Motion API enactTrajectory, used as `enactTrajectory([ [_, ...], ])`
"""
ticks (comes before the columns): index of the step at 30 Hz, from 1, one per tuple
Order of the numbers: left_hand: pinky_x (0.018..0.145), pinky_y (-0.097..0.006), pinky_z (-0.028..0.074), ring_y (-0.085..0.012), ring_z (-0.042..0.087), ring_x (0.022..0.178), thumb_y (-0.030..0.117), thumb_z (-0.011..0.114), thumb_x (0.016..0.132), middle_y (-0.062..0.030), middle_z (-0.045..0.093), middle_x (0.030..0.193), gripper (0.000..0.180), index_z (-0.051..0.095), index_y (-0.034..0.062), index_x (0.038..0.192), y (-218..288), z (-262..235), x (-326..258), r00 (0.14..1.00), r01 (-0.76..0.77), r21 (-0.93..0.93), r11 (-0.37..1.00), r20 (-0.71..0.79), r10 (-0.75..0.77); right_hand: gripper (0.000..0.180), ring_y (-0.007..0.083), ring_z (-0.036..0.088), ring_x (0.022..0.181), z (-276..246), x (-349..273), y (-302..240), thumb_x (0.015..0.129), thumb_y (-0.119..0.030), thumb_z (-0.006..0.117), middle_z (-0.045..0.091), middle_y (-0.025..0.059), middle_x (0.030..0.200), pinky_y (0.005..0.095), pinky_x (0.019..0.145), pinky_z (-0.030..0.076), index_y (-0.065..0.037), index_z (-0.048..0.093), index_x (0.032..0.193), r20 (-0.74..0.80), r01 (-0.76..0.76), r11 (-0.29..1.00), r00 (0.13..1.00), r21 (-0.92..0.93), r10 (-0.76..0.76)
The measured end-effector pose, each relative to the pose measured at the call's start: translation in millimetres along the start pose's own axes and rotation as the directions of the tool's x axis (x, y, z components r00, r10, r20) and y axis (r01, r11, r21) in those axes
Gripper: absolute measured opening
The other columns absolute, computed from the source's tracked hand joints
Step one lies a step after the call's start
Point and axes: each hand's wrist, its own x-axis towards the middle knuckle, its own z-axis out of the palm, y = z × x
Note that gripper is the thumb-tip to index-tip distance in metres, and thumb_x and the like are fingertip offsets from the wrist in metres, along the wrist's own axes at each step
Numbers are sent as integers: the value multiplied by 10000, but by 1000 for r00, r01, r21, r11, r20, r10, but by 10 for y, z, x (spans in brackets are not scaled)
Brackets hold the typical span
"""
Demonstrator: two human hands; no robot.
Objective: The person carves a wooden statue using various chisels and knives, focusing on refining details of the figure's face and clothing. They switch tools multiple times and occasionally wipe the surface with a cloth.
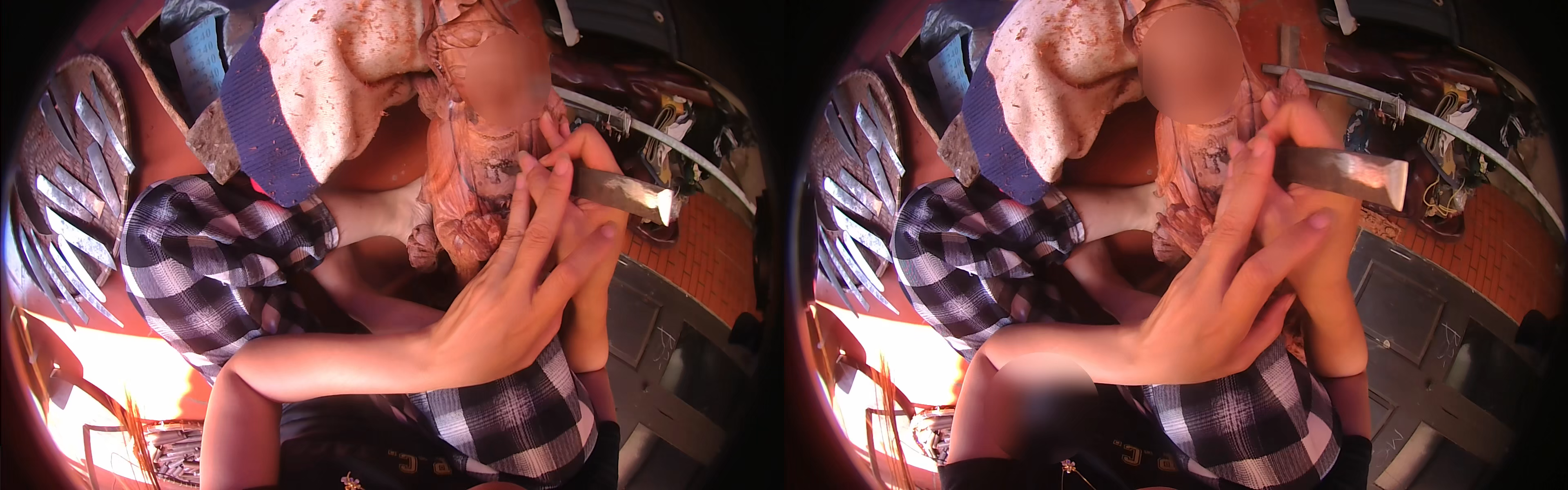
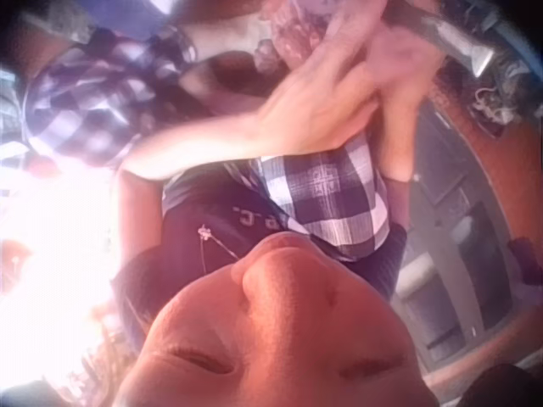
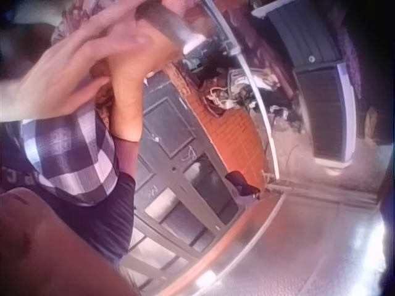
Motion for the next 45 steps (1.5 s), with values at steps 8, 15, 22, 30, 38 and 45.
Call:
enactTrajectory([
  [8, 1089, -559, 423, -660, 168, 1427, -92, 598, 769, -363, 102, 1617, 779, 424, 101, 1504, -13, 9, 23, 1000, -22, -40, 999, -11, 21, 181, 276, 541, 1193, -15, 9, -41, 868, 80, 671, 576, 187, 1166, 380, 1059, 461, 2, 508, 856, 25, -20, 1000, 999, -3, 20],
  [15, 1093, -568, 414, -668, 179, 1419, -76, 602, 761, -380, 109, 1606, 773, 407, 50, 1499, 13, -9, 37, 999, -54, 2, 999, 6, 54, 204, 130, 503, 754, -46, 53, -87, 835, 16, 712, 500, 23, 763, 288, 845, 502, -9, 511, 810, 0, -84, 991, 996, 107, 85],
  [22, 1088, -577, 401, -679, 164, 1415, -87, 609, 753, -400, 99, 1596, 810, 349, 27, 1512, -13, 19, 17, 998, -48, -39, 998, -50, 46, 206, 95, 512, 723, -19, 98, -105, 826, -16, 749, 532, 9, 745, 267, 655, 442, -9, 545, 798, 45, -42, 999, 998, 25, 41],
  [30, 1077, -597, 404, -687, 155, 1411, -77, 622, 757, -403, 86, 1595, 826, 335, 35, 1523, -57, 53, 41, 995, -78, -88, 993, -74, 72, 185, 84, 501, 659, -77, 159, -157, 815, 3, 748, 532, 8, 695, 256, 568, 416, -12, 564, 803, 113, -94, 994, 990, 50, 88],
  [38, 1079, -611, 394, -696, 130, 1409, -80, 605, 779, -414, 57, 1592, 813, 326, 43, 1532, -44, 2, 30, 996, -63, -116, 991, -73, 55, 189, 90, 497, 664, -32, 181, -140, 801, 30, 746, 541, 11, 696, 259, 585, 427, -9, 561, 803, 107, -6, 1000, 994, 0, 6],
  [45, 1092, -601, 381, -701, 130, 1404, -79, 603, 787, -423, 68, 1586, 793, 332, 33, 1524, -39, 22, 20, 994, -61, -144, 988, -103, 46, 207, 122, 510, 673, -17, 161, -222, 787, 8, 766, 546, 29, 699, 282, 606, 435, -7, 559, 802, 112, -39, 989, 992, -140, 55],
])
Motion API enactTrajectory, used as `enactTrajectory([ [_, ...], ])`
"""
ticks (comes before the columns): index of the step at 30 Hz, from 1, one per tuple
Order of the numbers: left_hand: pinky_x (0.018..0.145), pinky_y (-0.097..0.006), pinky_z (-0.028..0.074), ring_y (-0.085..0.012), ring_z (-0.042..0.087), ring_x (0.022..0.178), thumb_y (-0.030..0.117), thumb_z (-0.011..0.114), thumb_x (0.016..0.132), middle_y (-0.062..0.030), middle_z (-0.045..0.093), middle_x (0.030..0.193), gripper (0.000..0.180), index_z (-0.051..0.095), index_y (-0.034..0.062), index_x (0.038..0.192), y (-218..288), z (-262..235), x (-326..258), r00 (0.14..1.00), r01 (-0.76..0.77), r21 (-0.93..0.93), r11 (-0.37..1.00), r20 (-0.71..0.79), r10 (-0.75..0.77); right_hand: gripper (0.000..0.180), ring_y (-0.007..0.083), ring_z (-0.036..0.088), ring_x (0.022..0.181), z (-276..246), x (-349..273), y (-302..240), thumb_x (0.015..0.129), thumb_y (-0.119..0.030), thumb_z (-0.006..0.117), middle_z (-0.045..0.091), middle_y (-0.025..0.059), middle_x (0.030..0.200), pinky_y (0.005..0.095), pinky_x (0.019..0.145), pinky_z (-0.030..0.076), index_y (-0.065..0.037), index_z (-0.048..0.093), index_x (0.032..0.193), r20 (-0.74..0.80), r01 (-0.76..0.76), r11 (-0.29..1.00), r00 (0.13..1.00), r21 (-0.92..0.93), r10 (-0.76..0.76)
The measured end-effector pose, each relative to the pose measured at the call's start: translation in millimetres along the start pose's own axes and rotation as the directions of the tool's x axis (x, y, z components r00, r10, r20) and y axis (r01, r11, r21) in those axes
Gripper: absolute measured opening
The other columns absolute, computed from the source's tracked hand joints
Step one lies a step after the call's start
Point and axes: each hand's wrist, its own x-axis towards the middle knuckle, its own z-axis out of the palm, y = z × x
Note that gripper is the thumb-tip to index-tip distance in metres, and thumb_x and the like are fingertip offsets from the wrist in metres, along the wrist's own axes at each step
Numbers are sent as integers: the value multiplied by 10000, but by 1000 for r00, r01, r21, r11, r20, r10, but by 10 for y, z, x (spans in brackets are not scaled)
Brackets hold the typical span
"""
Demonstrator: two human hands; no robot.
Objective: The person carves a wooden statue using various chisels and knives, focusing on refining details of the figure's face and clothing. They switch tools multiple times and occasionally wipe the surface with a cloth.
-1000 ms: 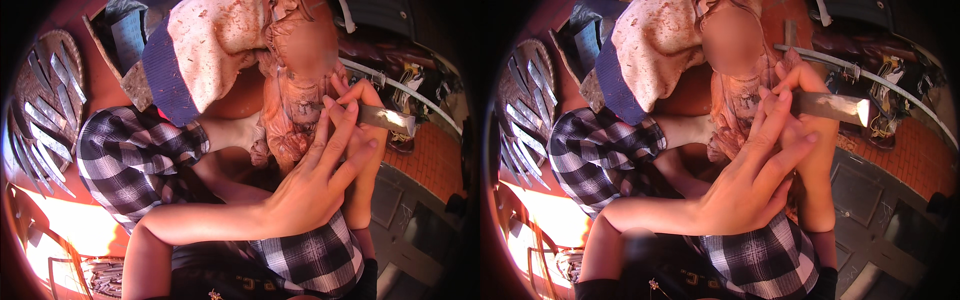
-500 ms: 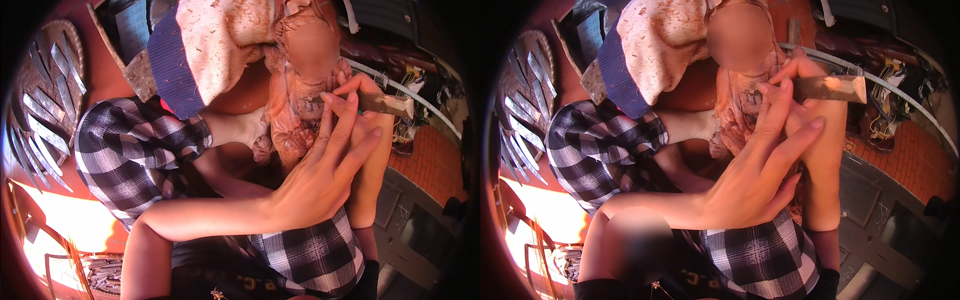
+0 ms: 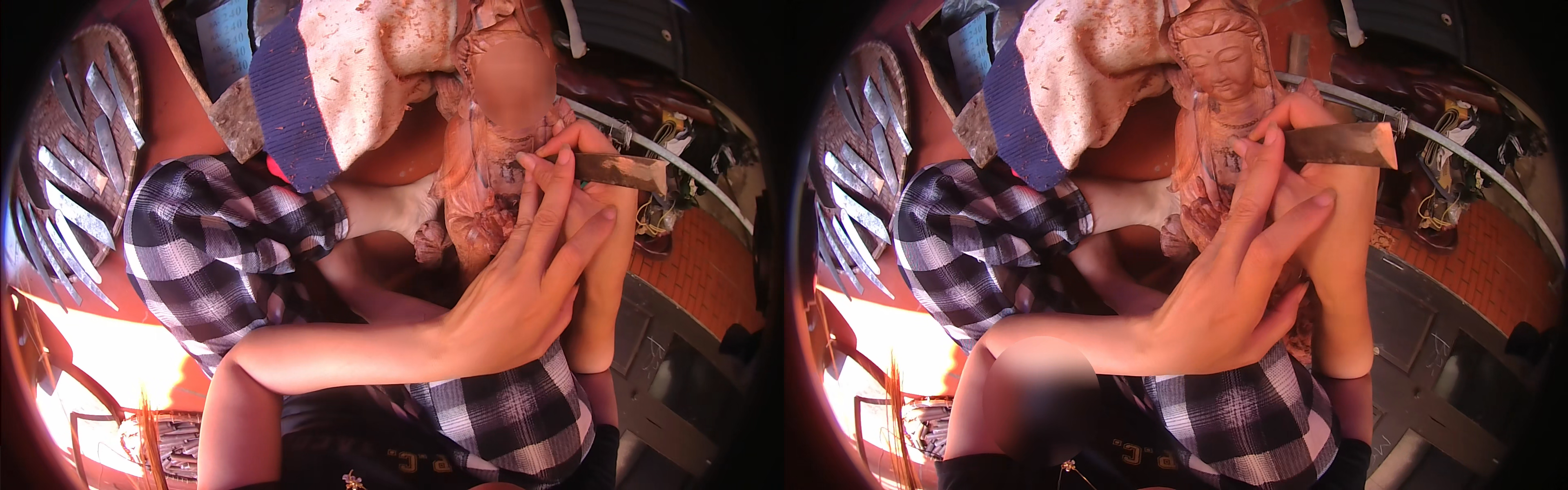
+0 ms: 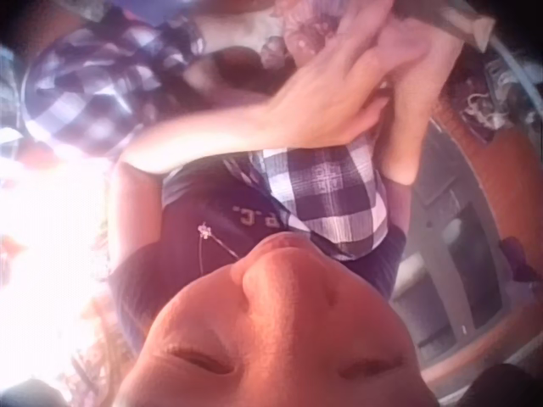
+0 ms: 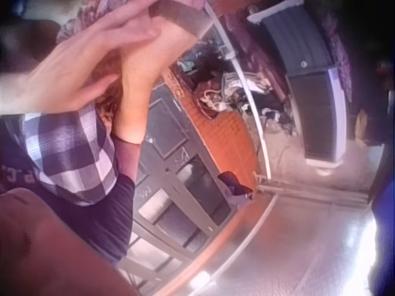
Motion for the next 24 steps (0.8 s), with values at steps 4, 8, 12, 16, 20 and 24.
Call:
enactTrajectory([
  [4, 1092, -601, 379, -704, 135, 1400, -74, 591, 804, -427, 66, 1583, 779, 328, 39, 1529, -35, 24, 36, 999, -11, -6, 1000, 32, 12, 211, 127, 515, 675, -44, 33, 59, 784, 2, 769, 546, 35, 698, 289, 604, 433, -8, 559, 803, 19, -31, 986, 999, 163, 28],
  [8, 1096, -600, 375, -704, 142, 1398, -75, 587, 809, -430, 66, 1582, 776, 327, 38, 1530, 18, 5, -7, 1000, 0, 25, 1000, 6, 0, 217, 131, 511, 674, -29, 20, 29, 780, 14, 763, 535, 44, 714, 284, 610, 430, -5, 549, 805, 43, -16, 994, 999, 109, 11],
  [12, 1102, -602, 365, -700, 144, 1402, -72, 585, 816, -432, 64, 1582, 784, 312, 40, 1542, -38, 33, 3, 1000, -14, 23, 1000, 20, 13, 217, 126, 505, 681, -65, 40, 46, 774, 25, 756, 520, 42, 724, 269, 614, 424, -6, 545, 810, 64, -62, 980, 997, 188, 51],
  [16, 1106, -608, 355, -697, 141, 1405, -61, 582, 828, -431, 57, 1584, 793, 291, 47, 1558, 8, 13, -22, 1000, -4, 36, 999, -12, 4, 212, 127, 505, 685, -44, 27, -2, 773, 21, 755, 523, 43, 721, 272, 616, 424, -5, 548, 813, 67, -38, 993, 997, 110, 30],
  [20, 1103, -604, 360, -694, 140, 1408, -57, 586, 827, -426, 51, 1588, 806, 282, 57, 1565, -64, 53, -23, 999, -42, 11, 999, -8, 42, 200, 128, 502, 681, -118, 67, 23, 779, 23, 749, 536, 47, 703, 278, 615, 426, -6, 553, 810, 108, -16, 996, 994, 92, 6],
  [24, 1099, -598, 368, -690, 136, 1411, -55, 590, 818, -421, 45, 1592, 841, 256, 73, 1579, -61, 33, -38, 999, -33, 35, 999, -21, 34, 195, 124, 494, 671, -67, 67, -25, 783, 30, 745, 533, 42, 691, 278, 605, 423, -6, 555, 807, 111, 30, 998, 993, 52, -36],
])
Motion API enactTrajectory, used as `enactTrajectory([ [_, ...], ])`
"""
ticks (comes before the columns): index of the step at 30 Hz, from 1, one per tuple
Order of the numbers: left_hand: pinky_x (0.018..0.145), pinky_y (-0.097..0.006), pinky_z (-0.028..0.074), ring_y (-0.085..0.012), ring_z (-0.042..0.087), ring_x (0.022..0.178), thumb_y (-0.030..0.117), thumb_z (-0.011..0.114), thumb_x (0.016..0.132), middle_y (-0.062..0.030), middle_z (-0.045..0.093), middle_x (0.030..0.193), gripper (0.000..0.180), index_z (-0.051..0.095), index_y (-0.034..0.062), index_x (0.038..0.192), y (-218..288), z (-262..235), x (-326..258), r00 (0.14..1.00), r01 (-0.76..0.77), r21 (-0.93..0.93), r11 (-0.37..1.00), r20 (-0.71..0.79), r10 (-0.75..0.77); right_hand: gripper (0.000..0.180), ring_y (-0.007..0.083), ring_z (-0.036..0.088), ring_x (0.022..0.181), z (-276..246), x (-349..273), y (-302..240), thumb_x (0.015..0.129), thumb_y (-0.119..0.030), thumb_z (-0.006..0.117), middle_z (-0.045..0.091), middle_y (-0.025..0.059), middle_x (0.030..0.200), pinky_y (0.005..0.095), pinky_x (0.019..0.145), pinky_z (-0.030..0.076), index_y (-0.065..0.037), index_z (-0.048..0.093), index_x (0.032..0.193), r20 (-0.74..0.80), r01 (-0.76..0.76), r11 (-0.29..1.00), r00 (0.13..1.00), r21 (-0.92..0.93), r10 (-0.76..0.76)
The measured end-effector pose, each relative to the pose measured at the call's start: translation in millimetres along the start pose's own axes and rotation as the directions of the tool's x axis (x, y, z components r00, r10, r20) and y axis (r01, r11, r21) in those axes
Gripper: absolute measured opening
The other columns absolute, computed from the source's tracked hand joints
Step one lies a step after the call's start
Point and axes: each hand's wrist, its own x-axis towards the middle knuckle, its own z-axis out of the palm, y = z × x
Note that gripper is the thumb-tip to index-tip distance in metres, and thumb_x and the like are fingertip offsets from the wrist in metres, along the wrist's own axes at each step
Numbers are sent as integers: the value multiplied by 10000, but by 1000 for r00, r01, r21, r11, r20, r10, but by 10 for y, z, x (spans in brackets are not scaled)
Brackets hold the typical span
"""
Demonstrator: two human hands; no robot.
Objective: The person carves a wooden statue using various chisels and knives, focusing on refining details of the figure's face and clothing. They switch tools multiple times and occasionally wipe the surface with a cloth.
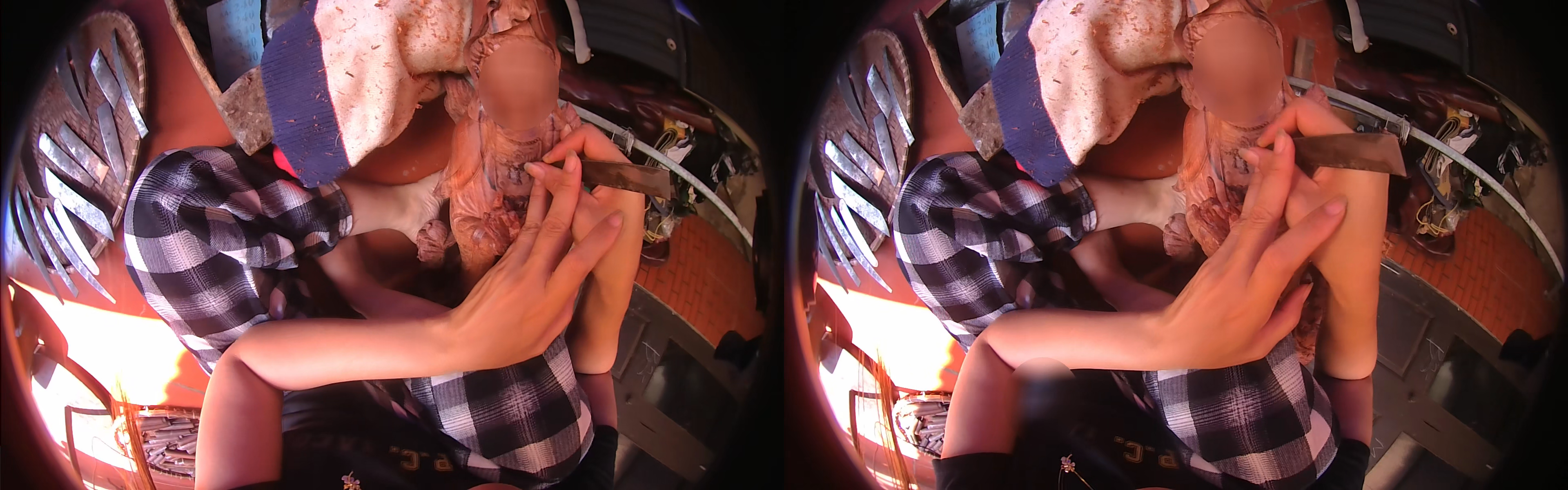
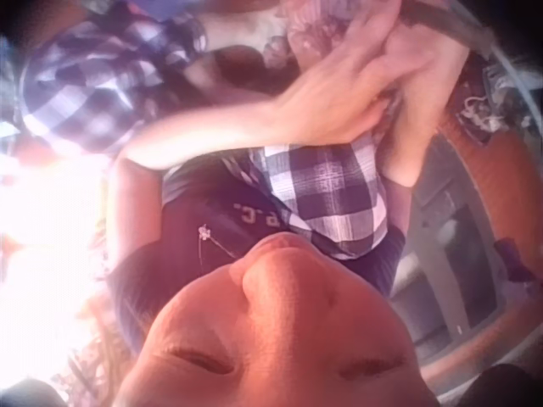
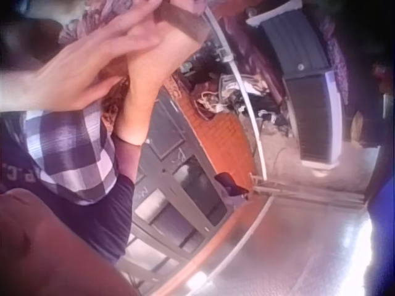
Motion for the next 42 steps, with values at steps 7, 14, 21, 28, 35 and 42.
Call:
enactTrajectory([
  [7, 1101, -604, 363, -697, 126, 1409, -56, 597, 801, -423, 37, 1592, 853, 256, 69, 1574, -8, 55, 23, 1000, -8, -17, 1000, 8, 8, 182, 106, 493, 680, -26, -28, 26, 791, 55, 728, 516, 25, 721, 258, 600, 414, 0, 556, 812, 9, -101, 983, 995, 156, 101],
  [14, 1112, -626, 340, -709, 124, 1400, -47, 607, 798, -455, 35, 1569, 806, 301, 48, 1537, 2, 16, 30, 1000, 0, -47, 999, 12, 1, 161, 90, 496, 687, 68, -58, 35, 838, 47, 699, 516, 8, 724, 248, 578, 405, 1, 546, 814, -78, -44, 983, 995, 180, 59],
  [21, 1112, -612, 355, -697, 137, 1406, -49, 610, 790, -457, 41, 1567, 745, 357, 33, 1486, 26, -34, 54, 999, 21, -50, 999, 26, -20, 184, 61, 510, 811, 58, -103, -30, 897, 45, 693, 546, 3, 815, 218, 774, 499, -38, 538, 841, -59, -244, 946, 963, 215, 262],
  [28, 1087, -605, 392, -695, 144, 1406, -47, 618, 779, -448, 45, 1573, 738, 378, 32, 1473, 89, -117, 57, 998, 64, -8, 998, 29, -64, 176, 64, 526, 853, 90, -114, 35, 912, 46, 674, 548, 9, 841, 269, 949, 508, -19, 527, 840, -89, -182, 982, 978, 50, 186],
  [35, 1095, -606, 382, -699, 151, 1401, -40, 618, 780, -460, 40, 1566, 737, 381, 34, 1474, 89, -90, 61, 998, 50, -1, 999, 34, -50, 174, 66, 525, 846, 98, -126, -5, 917, 36, 674, 540, 0, 828, 259, 941, 489, -24, 529, 843, -104, -194, 975, 973, 108, 205],
  [42, 1094, -608, 382, -707, 157, 1392, -34, 624, 782, -451, 46, 1571, 709, 395, 23, 1451, 42, -69, 34, 998, 48, 3, 999, 29, -48, 189, 79, 540, 910, 109, -137, 50, 918, 29, 688, 540, 2, 822, 262, 960, 488, -26, 526, 837, -110, -168, 963, 975, 213, 194],
])
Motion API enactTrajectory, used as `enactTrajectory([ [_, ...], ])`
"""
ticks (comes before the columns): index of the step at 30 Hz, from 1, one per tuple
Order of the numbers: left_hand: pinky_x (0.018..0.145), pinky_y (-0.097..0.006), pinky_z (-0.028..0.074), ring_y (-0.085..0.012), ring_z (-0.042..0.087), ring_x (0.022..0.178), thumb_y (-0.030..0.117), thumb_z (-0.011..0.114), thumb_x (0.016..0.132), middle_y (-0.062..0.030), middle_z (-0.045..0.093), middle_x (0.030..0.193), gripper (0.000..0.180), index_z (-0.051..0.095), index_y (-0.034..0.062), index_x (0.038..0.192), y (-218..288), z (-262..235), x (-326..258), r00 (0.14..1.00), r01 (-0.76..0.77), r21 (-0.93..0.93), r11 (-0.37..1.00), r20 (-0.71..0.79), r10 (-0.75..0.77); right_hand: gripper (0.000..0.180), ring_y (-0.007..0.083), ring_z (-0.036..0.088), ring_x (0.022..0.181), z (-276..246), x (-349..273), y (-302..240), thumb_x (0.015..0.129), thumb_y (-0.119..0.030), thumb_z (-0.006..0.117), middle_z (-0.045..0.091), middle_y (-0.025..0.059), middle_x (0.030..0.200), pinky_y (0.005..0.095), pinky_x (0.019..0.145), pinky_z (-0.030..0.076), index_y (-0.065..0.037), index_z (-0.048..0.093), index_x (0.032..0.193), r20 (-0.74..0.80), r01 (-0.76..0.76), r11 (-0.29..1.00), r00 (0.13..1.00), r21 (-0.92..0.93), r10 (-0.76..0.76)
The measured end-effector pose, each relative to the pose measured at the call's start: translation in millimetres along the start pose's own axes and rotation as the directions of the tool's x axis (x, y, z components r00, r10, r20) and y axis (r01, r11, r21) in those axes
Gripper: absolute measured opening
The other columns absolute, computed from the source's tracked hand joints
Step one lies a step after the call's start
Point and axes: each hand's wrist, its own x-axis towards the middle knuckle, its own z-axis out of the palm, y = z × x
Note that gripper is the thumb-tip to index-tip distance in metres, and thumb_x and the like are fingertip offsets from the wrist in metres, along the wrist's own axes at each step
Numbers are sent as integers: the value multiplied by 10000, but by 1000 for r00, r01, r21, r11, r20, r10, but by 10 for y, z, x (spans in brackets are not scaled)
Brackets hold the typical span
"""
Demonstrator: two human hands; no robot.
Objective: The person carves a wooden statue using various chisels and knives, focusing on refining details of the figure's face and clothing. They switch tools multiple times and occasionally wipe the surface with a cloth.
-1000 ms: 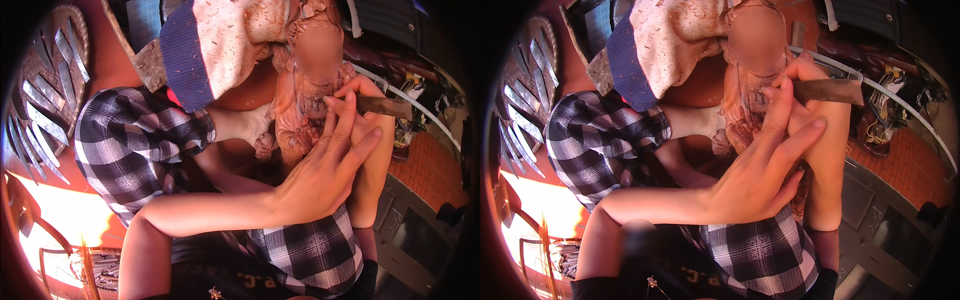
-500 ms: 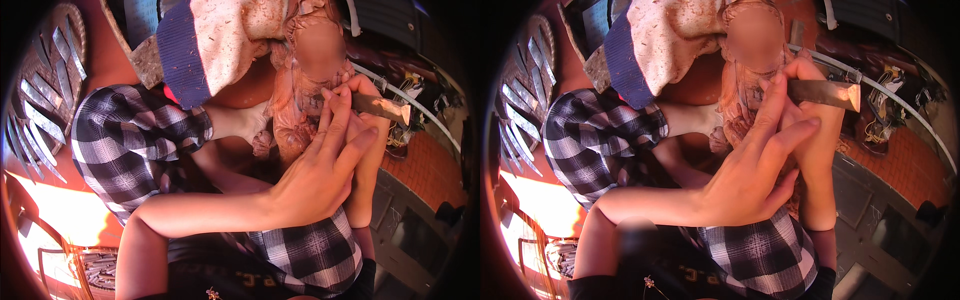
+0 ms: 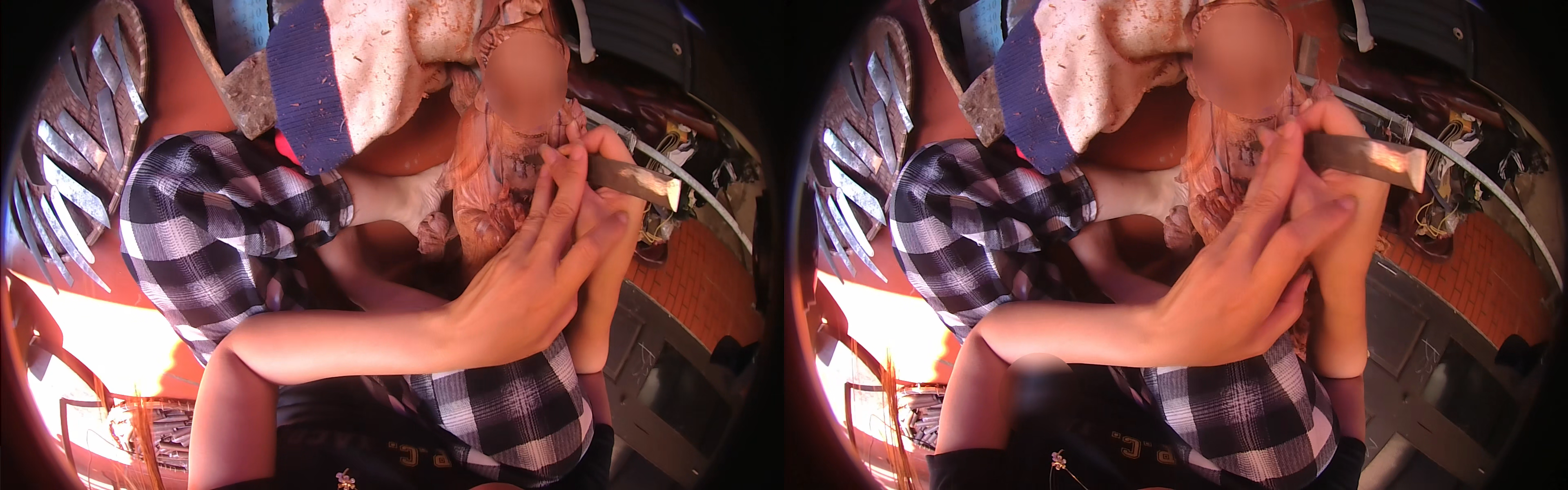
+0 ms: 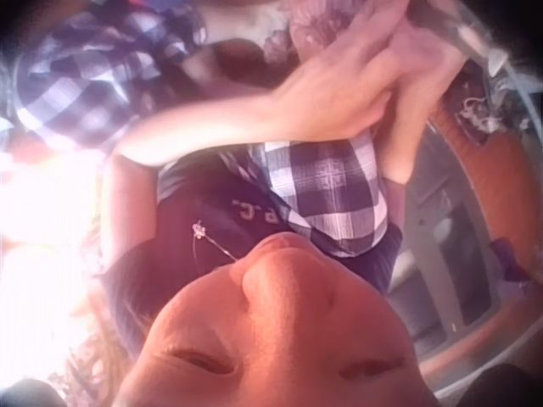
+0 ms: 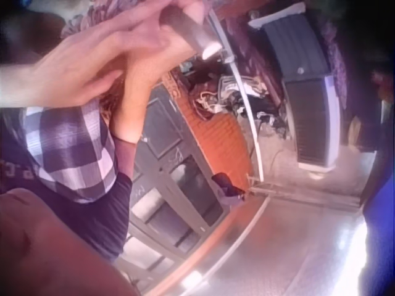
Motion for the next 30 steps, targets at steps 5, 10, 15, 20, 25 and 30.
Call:
enactTrajectory([
  [5, 1090, -607, 387, -703, 157, 1396, -32, 634, 774, -436, 62, 1578, 729, 399, 18, 1463, 16, -29, 17, 1000, -20, 0, 1000, 5, 20, 192, 112, 590, 997, -21, -6, 8, 911, 42, 688, 554, 13, 819, 292, 1032, 471, -28, 527, 834, -12, 15, 998, 1000, -56, -16],
  [10, 1109, -596, 374, -668, 233, 1398, -13, 657, 749, -408, 115, 1584, 784, 388, 4, 1484, 102, -41, 30, 999, -12, 15, 1000, 49, 11, 138, 66, 555, 749, -94, 15, -47, 908, 22, 690, 606, 3, 805, 218, 681, 474, -15, 571, 849, -30, 71, 997, 997, -33, -72],
  [15, 1119, -562, 384, -584, 306, 1422, 87, 625, 823, -363, 190, 1596, 668, 438, 4, 1458, 283, -83, -61, 994, -54, 170, 984, 101, 37, 42, 191, 715, 909, -265, -150, -45, 924, 35, 641, 691, 105, 923, 276, 804, 553, 21, 671, 949, -61, 50, 990, 997, 133, -42],
  [20, 1119, -573, 391, -553, 331, 1426, 142, 570, 883, -336, 250, 1593, 510, 533, 4, 1372, 386, -56, -74, 986, -125, 132, 983, 124, 109, 65, 329, 712, 1067, -324, -258, -179, 859, -2, 708, 710, 123, 901, 438, 994, 528, 1, 674, 915, -55, -34, 998, 998, 57, 37],
  [25, 1136, -616, 351, -555, 287, 1451, 156, 570, 873, -318, 232, 1609, 527, 527, 28, 1382, 294, -30, -85, 988, -114, 176, 978, 126, 92, 165, 335, 643, 1219, -202, -238, 60, 792, -103, 788, 712, 67, 865, 553, 1180, 306, -42, 650, 860, -23, 106, 992, 994, 62, -105],
  [30, 1147, -655, 293, -548, 276, 1462, 190, 552, 884, -312, 253, 1608, 534, 520, 52, 1398, 311, -19, -90, 985, -98, 271, 957, 166, 54, 139, 351, 666, 1190, -166, -146, 53, 770, -45, 770, 688, 53, 820, 570, 1159, 346, -45, 649, 840, 83, 261, 941, 965, -215, -248],
])
